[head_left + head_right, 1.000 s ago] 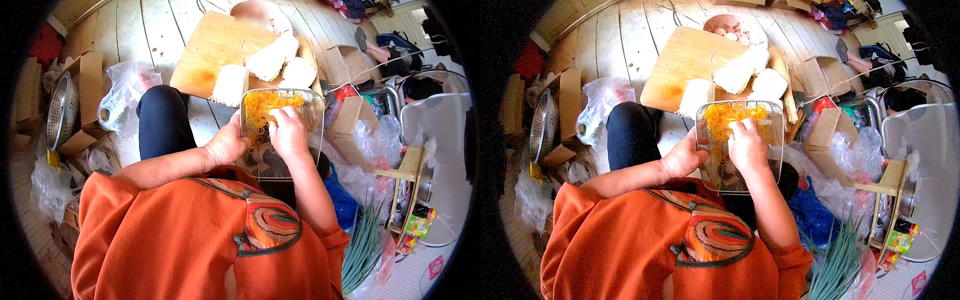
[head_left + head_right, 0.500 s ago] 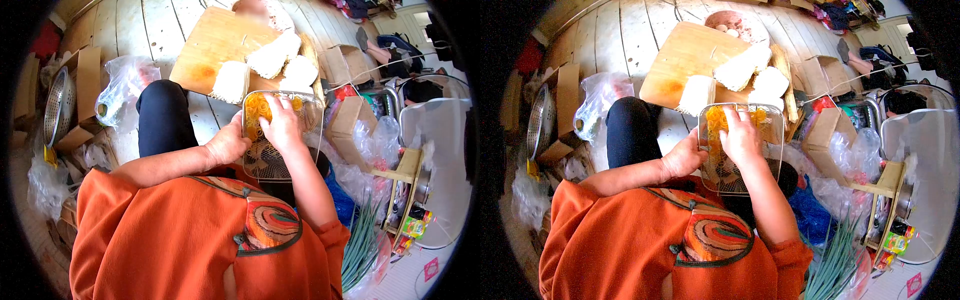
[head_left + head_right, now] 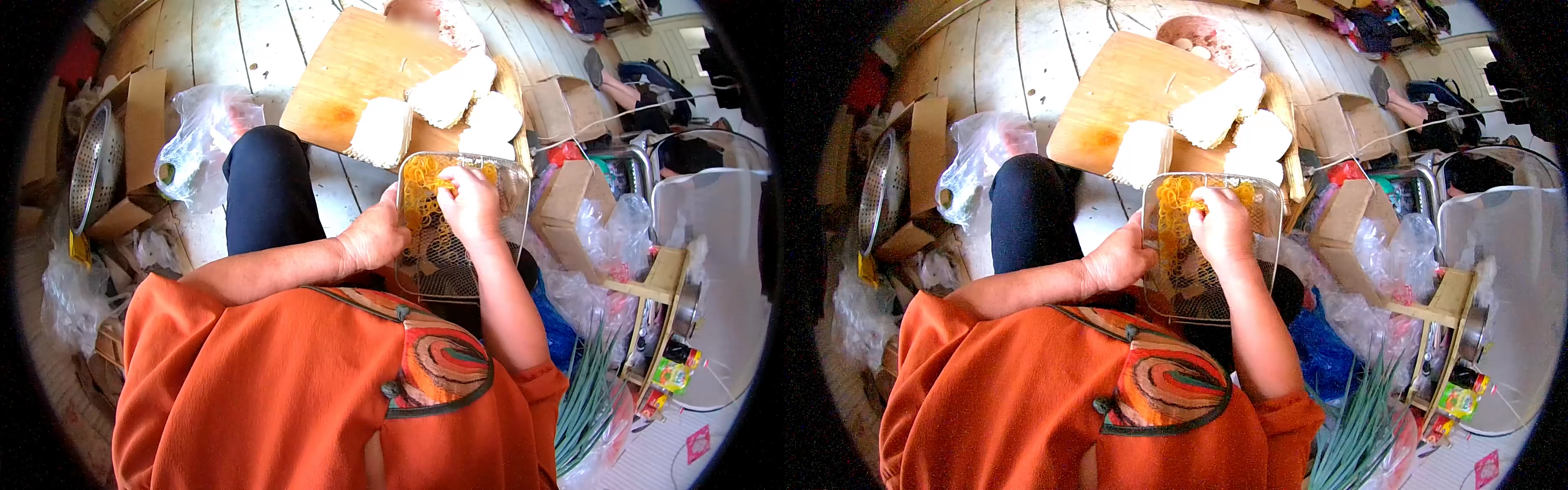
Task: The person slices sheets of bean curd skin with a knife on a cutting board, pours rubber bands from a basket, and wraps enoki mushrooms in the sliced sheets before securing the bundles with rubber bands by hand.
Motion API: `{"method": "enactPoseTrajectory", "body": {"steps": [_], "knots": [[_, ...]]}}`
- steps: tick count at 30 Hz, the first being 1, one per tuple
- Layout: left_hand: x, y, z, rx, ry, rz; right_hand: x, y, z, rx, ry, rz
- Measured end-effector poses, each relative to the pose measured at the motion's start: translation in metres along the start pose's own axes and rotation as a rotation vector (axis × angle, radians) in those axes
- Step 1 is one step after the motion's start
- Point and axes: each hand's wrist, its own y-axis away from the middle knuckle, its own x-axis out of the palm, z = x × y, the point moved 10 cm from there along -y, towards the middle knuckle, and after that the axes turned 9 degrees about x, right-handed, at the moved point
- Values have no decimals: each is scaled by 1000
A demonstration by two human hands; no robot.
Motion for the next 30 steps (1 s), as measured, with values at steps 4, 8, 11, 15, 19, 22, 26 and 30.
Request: {"method": "enactPoseTrajectory", "body": {"steps": [4, 8, 11, 15, 19, 22, 26, 30], "knots": [[-4, -1, -1, -60, 10, 10, 2, 1, -23, 233, -331, 98], [-4, -1, -13, -6, 51, 4, 4, 6, -26, 379, -758, 195], [-3, -9, 0, 73, 87, -36, 0, 9, -26, 456, -940, 214], [-12, -2, -18, -65, 34, -37, -5, 13, -33, 586, -1024, 176], [-14, -4, -14, -99, 64, -31, -5, 13, -33, 615, -1195, 192], [-19, -2, -20, -152, 42, -33, -11, 11, -30, 611, -1266, 177], [-26, 1, -40, -159, 132, -44, -20, 6, -22, 592, -1341, 176], [-33, -9, -30, -137, 202, -67, -43, -5, -7, 508, -1444, 179]]}}
